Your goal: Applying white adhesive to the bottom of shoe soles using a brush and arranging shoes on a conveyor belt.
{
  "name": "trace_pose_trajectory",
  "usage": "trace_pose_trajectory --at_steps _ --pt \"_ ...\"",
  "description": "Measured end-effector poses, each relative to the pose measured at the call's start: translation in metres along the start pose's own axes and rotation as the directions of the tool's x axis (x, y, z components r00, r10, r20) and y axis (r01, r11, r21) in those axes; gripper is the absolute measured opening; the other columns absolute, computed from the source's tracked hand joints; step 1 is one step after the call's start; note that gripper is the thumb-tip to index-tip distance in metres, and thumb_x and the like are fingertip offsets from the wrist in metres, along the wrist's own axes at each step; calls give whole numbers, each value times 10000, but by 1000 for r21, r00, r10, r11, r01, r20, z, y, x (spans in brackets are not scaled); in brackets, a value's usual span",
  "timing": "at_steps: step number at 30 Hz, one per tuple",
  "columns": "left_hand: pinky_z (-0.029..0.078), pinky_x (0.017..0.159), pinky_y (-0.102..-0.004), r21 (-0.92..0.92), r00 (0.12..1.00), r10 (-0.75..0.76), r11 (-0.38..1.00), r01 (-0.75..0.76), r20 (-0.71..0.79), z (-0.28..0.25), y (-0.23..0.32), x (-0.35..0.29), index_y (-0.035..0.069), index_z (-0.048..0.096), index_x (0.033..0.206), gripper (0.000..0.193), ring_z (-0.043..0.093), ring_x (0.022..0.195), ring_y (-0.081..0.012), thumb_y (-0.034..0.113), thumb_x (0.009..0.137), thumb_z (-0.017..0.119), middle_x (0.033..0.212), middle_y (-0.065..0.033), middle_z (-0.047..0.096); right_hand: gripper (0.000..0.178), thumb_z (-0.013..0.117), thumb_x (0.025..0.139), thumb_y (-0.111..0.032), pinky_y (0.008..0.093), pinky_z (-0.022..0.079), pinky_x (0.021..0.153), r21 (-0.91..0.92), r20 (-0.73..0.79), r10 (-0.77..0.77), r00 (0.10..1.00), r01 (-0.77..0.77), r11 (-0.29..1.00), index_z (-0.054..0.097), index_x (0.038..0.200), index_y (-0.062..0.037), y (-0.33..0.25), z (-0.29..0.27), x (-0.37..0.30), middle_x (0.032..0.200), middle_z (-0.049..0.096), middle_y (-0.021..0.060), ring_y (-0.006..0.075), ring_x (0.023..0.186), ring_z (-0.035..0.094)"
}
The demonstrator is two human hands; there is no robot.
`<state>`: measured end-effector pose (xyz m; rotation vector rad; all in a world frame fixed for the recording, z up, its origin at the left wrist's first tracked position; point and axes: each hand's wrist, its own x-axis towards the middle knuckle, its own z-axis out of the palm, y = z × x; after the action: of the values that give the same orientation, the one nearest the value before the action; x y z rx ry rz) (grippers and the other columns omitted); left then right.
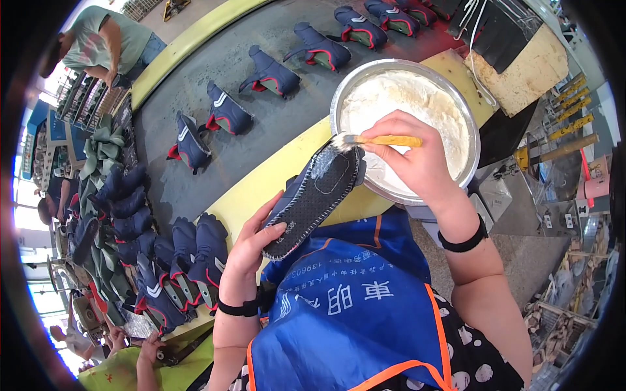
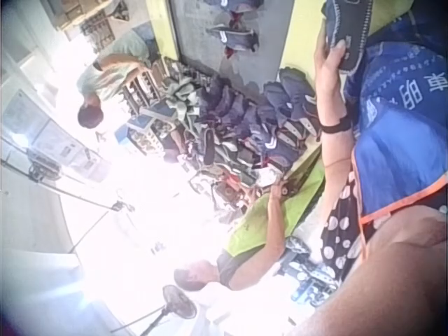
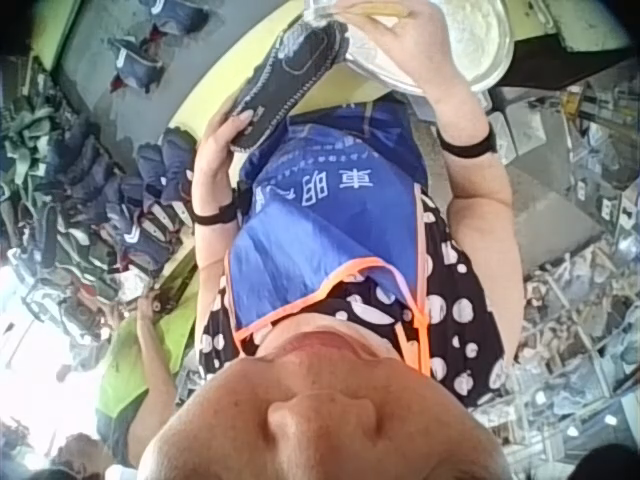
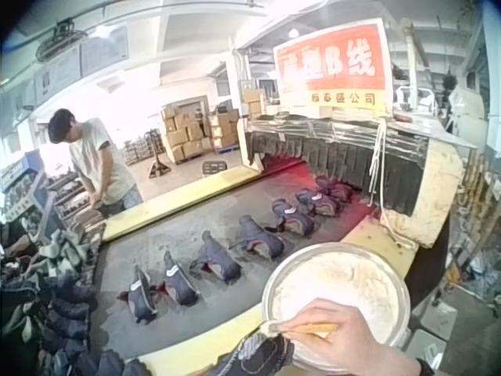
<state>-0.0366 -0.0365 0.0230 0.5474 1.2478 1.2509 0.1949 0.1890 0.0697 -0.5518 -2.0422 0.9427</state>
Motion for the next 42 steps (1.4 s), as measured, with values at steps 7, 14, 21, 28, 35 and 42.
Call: trace_pose_trajectory --at_steps 7,14,21,28,35,42 --pt "401 1101 -341 -10 1000 14 1000 -14 14 2 -6 -4 -28 339 1536 770 548 1288 -245 112 851 659 1437 -195 526 124 749 860 -132 316 507 676 -80 -75 63 995 -69 994 672 880 -36 1 18 -6 851 672 95 232 743 661" --pt "489 1011 -362 -64 1000 5 998 -3 28 2 -16 -10 -4 300 1542 742 619 1180 -263 107 892 642 1358 -219 572 219 717 904 -172 318 478 587 -7 -133 193 972 -196 981 564 836 -31 -2 32 -17 685 614 96 206 594 609" --pt "488 1009 -372 -66 999 5 998 -2 38 2 -22 -15 4 265 1549 747 621 1180 -272 127 914 641 1336 -230 582 270 716 908 -167 316 433 546 -113 -143 366 920 -383 917 520 784 -30 -11 32 -36 614 564 79 173 531 527" --pt "473 1025 -383 -68 998 -30 997 34 57 10 -22 -20 14 222 1542 759 624 1174 -283 144 932 654 1312 -237 596 300 748 902 -155 284 407 535 89 -117 364 924 -355 930 520 748 -35 -45 46 -75 605 541 46 98 559 471" --pt "476 1016 -377 -33 997 1 999 2 78 7 -28 -20 18 217 1538 764 633 1149 -260 142 932 666 1279 -219 617 322 760 888 -187 299 411 523 -70 -107 355 929 -363 929 526 739 -22 -32 31 -58 578 539 71 141 522 495" --pt "496 986 -369 10 995 12 1000 -13 97 -2 -24 -18 23 247 1535 749 640 1131 -254 131 921 664 1235 -199 643 282 699 872 -262 426 470 594 -413 69 237 969 -188 891 565 808 -22 -8 21 -2 633 613 158 360 625 624"
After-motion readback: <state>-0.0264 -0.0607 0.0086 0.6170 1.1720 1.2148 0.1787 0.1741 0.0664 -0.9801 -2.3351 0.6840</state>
